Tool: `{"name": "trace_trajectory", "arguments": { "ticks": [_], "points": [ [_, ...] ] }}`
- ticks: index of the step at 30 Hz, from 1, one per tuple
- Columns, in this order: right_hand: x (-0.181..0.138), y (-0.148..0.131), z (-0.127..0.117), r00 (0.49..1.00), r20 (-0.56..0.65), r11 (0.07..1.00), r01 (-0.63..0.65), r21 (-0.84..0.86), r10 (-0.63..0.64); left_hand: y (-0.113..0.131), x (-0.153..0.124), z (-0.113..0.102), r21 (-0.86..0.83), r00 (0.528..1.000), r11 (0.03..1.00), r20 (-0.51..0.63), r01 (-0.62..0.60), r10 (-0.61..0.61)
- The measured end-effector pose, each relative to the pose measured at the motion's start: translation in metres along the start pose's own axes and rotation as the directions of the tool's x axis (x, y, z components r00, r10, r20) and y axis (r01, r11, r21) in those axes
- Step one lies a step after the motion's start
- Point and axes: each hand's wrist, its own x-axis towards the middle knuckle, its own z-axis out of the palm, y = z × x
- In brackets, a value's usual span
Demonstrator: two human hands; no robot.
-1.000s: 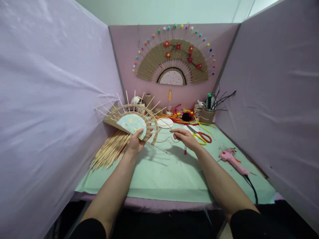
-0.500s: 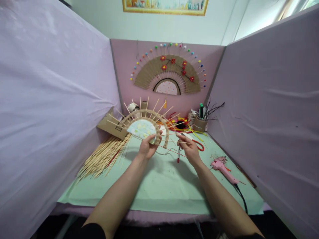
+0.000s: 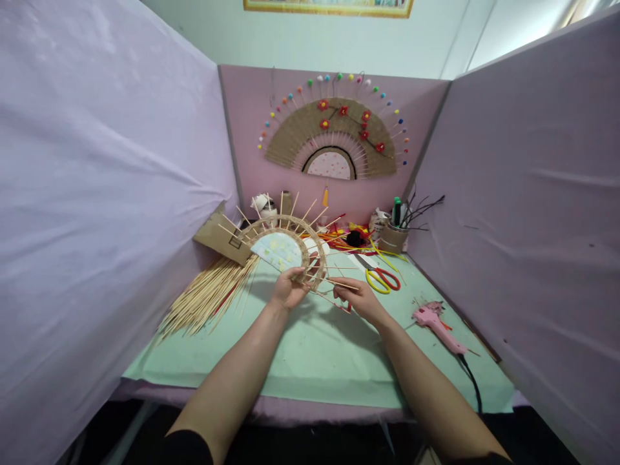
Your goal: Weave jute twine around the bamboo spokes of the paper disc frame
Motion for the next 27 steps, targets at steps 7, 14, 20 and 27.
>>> {"name": "trace_trajectory", "arguments": {
  "ticks": [7, 14, 20, 27],
  "points": [
    [-0.005, -0.006, 0.001, 0.998, 0.028, 0.997, -0.052, -0.049, 0.053, 0.001, -0.001, -0.004, 0.051, 0.985, 0.996, 0.152, 0.070, -0.077],
    [-0.004, -0.004, -0.003, 0.997, 0.046, 0.996, -0.066, -0.063, 0.069, 0.002, -0.001, -0.003, 0.058, 0.993, 0.996, 0.095, 0.061, -0.066],
    [-0.002, 0.001, -0.024, 0.992, -0.121, 0.974, -0.066, -0.215, 0.041, 0.006, 0.000, -0.003, 0.078, 0.999, 0.997, 0.027, 0.020, -0.022],
    [-0.004, 0.001, -0.035, 0.958, -0.286, 0.978, -0.047, -0.204, -0.014, 0.005, 0.002, -0.001, 0.118, 0.999, 0.993, -0.024, -0.028, 0.031]
  ]
}}
